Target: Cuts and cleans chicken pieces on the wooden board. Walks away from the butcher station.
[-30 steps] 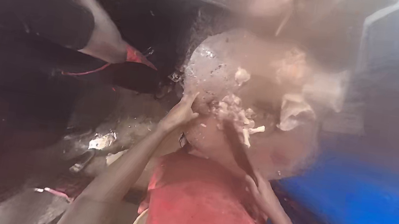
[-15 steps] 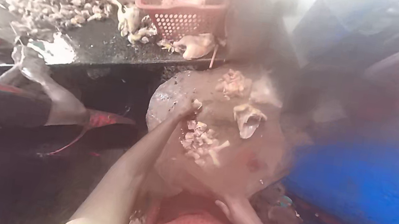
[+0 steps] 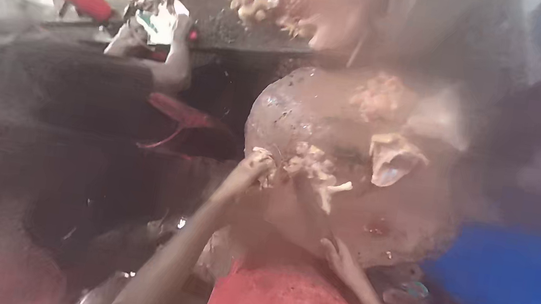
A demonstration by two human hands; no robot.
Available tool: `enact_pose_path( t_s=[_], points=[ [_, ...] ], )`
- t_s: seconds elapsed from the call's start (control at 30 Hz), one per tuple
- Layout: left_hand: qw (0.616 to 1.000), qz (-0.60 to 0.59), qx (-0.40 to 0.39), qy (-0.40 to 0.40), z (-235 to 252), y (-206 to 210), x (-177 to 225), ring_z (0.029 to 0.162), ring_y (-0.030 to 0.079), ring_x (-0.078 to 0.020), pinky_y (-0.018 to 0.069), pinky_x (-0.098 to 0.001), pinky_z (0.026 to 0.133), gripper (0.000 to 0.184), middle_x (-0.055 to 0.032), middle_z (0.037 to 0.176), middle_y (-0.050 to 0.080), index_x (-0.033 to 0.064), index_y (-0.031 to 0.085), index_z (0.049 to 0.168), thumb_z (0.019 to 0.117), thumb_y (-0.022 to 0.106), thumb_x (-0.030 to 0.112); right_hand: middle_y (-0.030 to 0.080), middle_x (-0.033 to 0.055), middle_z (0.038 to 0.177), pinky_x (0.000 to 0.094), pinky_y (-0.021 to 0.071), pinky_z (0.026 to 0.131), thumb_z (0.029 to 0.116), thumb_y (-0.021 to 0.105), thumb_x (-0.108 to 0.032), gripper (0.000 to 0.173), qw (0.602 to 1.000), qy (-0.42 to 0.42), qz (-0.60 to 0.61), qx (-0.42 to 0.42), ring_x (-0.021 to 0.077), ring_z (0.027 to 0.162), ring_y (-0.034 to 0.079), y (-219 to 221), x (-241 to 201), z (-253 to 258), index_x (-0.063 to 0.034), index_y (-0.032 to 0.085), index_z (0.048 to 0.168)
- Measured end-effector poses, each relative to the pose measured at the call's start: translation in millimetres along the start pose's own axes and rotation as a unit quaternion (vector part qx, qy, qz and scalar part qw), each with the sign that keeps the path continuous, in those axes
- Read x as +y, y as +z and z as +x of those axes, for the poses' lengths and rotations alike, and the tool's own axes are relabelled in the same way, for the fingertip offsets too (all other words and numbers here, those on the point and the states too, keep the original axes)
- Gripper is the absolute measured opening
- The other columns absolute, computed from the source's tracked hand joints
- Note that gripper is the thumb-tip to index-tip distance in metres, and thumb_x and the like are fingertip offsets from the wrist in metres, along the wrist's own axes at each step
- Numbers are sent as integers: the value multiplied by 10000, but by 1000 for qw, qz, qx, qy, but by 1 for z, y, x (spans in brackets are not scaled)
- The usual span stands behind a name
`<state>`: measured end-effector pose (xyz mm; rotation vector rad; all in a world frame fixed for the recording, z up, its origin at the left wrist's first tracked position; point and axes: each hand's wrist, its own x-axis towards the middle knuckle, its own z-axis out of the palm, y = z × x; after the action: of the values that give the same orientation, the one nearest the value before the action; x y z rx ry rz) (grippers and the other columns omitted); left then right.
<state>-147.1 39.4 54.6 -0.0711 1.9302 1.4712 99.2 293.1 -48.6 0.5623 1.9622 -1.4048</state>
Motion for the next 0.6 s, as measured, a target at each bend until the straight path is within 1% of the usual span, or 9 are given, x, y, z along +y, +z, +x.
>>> enact_pose_path(
  t_s=[0.07,0.1,0.13,0.2,0.27,0.37,0.43,0.57,0.6],
  points=[
    [987,131,38,-87,0,0,-64,851,697,-207,599,-399,777,471,-125,1064,695,75,525,1393,1025,621,352,630,112,864,465,548,736,1080,438,-471,474,1000,12,-14,-1,232,746,625,1,-7,-3,-72,588,1289],
    [976,173,54,-119,-3,0,-93,901,710,-237,597,-449,837,501,-144,1097,700,67,530,1391,1012,637,378,660,130,951,478,552,811,1087,432,-450,481,999,8,-33,-1,244,837,655,1,-19,-7,-65,576,1337],
    [972,184,76,-124,-6,-1,-115,863,717,-233,606,-450,817,499,-137,1038,713,57,565,1349,999,646,404,690,158,1093,499,549,919,1094,422,-432,503,998,-6,-55,2,263,979,684,0,-34,-8,-61,551,1407],
    [973,168,94,-130,-19,-2,-137,813,709,-212,604,-430,790,468,-115,963,711,51,604,1286,998,642,418,677,173,1222,489,533,997,1100,384,-414,529,993,-67,-99,22,265,1107,675,6,-57,-6,-36,511,1448],
    [979,120,98,-130,-30,-3,-146,782,707,-195,609,-412,766,439,-101,938,710,63,615,1275,1002,637,406,662,177,1267,462,521,1027,1097,356,-394,551,985,-122,-123,28,255,1152,660,13,-84,-1,-16,479,1479],
    [988,32,108,-109,-36,-3,-148,696,680,-140,600,-335,685,394,-49,852,699,52,615,1249,1019,627,371,702,98,1044,445,578,854,1079,331,-446,561,976,-174,-122,47,200,927,684,26,-135,1,-58,551,1419],
    [986,24,118,-114,-36,-9,-146,682,669,-148,594,-344,683,386,-53,824,681,44,631,1210,1013,627,377,720,85,1093,430,593,869,1063,330,-498,610,968,-204,-134,66,168,958,702,38,-161,-2,-54,557,1415],
    [982,70,93,-150,-34,-15,-150,704,690,-157,606,-365,705,372,-55,843,694,68,629,1199,1037,585,401,694,117,1212,498,566,957,1076,386,-470,561,971,-124,-203,16,234,1070,693,70,-145,14,-92,511,1472],
    [980,89,88,-153,-34,-15,-149,708,689,-162,605,-378,708,378,-58,850,694,73,632,1206,1044,566,408,705,125,1132,516,568,916,1085,366,-482,540,970,-88,-225,-14,253,1016,701,75,-133,23,-85,560,1396]
  ],
)
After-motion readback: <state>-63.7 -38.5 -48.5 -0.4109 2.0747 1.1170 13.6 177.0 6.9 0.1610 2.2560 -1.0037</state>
